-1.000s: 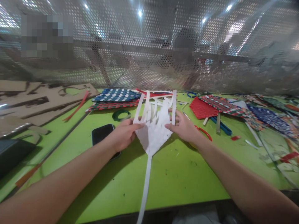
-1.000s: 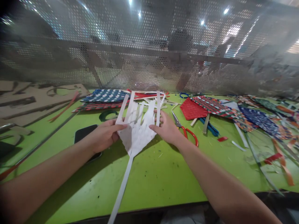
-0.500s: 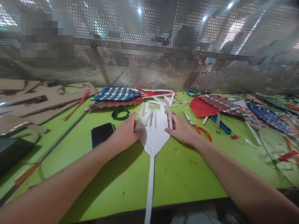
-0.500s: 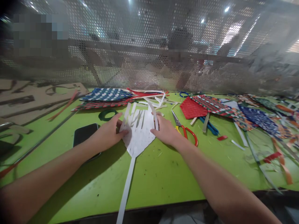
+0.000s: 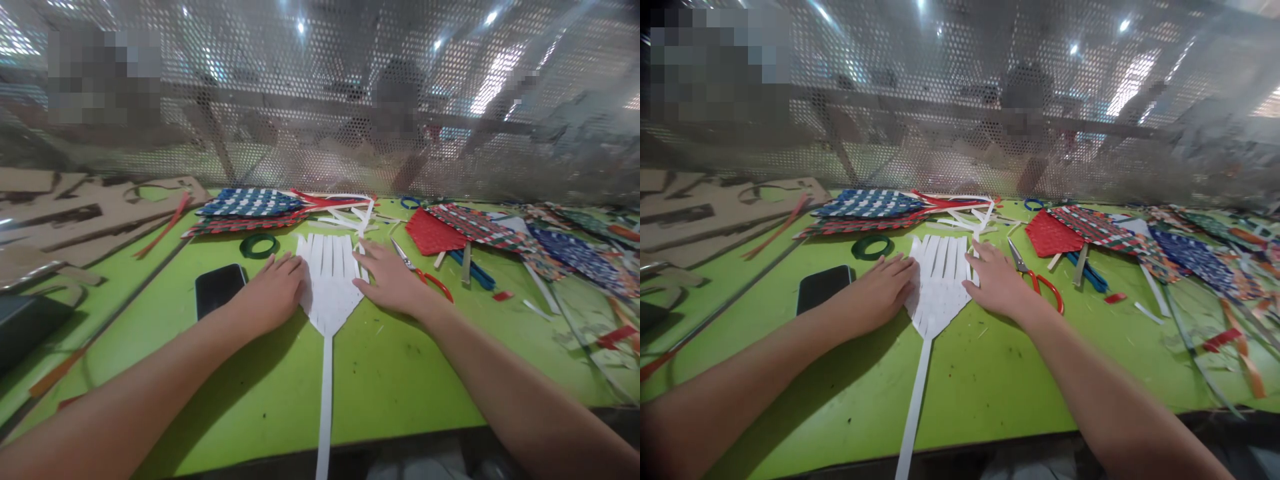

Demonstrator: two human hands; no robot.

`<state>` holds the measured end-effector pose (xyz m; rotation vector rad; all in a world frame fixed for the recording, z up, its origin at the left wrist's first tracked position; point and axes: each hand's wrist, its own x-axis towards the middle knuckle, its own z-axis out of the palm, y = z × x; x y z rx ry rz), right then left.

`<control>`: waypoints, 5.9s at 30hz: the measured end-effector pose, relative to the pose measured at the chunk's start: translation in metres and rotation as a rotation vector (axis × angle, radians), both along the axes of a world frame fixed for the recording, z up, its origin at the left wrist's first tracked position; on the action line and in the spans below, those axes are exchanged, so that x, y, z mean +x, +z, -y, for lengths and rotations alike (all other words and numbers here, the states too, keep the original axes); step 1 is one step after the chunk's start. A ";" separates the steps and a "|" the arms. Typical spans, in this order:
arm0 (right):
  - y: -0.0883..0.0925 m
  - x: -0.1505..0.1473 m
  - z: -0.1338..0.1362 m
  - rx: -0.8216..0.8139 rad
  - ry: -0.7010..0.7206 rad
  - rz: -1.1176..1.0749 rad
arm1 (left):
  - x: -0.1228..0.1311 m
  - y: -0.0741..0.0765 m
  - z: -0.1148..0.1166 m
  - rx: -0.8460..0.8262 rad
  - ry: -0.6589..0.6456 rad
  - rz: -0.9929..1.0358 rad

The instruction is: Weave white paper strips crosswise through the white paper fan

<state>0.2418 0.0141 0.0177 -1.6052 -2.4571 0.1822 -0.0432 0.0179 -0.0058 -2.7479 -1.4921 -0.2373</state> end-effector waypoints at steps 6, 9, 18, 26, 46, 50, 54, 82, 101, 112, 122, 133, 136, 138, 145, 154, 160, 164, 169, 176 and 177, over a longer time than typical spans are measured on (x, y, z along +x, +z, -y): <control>-0.001 0.001 -0.003 -0.060 0.030 0.100 | 0.003 0.004 0.003 -0.057 -0.066 0.002; 0.001 0.001 -0.004 -0.046 0.040 0.109 | 0.003 0.004 0.003 -0.055 -0.048 -0.001; 0.004 -0.003 0.001 -0.126 0.018 0.080 | 0.003 0.003 0.000 -0.068 -0.070 -0.024; 0.004 -0.004 0.000 -0.016 0.053 0.064 | 0.007 0.018 0.011 -0.026 -0.106 0.028; 0.000 -0.013 0.001 0.047 0.238 0.018 | 0.014 0.006 0.000 -0.038 -0.070 -0.031; 0.000 -0.015 0.003 0.069 0.229 -0.116 | 0.021 0.004 0.006 -0.010 -0.108 -0.044; -0.002 -0.014 0.000 0.076 0.209 -0.136 | 0.024 0.001 0.013 0.020 -0.009 0.002; -0.005 -0.013 -0.002 -0.043 0.126 0.010 | 0.016 0.004 0.008 -0.110 -0.147 0.056; -0.004 -0.021 0.005 -0.066 0.091 0.134 | 0.019 0.007 0.010 -0.065 -0.135 -0.019; -0.005 -0.020 0.001 0.077 0.217 0.012 | 0.022 0.015 0.016 -0.202 -0.188 -0.011; 0.000 -0.022 0.007 0.145 0.252 -0.185 | -0.004 0.040 0.006 -0.155 -0.124 0.101; 0.012 -0.022 0.013 -0.091 0.339 -0.167 | -0.003 0.048 0.009 -0.304 -0.084 0.100; 0.016 -0.023 0.014 -0.121 0.329 -0.159 | -0.002 0.047 0.009 -0.297 -0.102 0.084; 0.016 -0.024 0.014 -0.136 0.320 -0.153 | -0.002 0.046 0.009 -0.276 -0.107 0.073; 0.018 -0.023 0.016 -0.149 0.334 -0.178 | -0.001 0.043 0.012 -0.229 -0.129 0.060; 0.016 -0.027 0.021 -0.116 0.337 -0.140 | 0.009 0.047 0.029 -0.219 -0.081 0.054; 0.013 -0.027 0.018 -0.152 0.340 -0.169 | 0.013 0.042 0.032 -0.147 -0.054 -0.001; 0.014 -0.028 0.017 -0.174 0.335 -0.179 | 0.015 0.040 0.034 -0.124 -0.058 -0.018; 0.015 -0.029 0.023 -0.128 0.323 -0.145 | 0.015 0.037 0.037 -0.061 -0.084 -0.036; 0.018 -0.032 0.025 -0.117 0.315 -0.080 | 0.015 0.039 0.038 -0.074 -0.100 -0.037; 0.018 -0.032 0.025 -0.114 0.319 -0.078 | 0.014 0.039 0.038 -0.070 -0.103 -0.043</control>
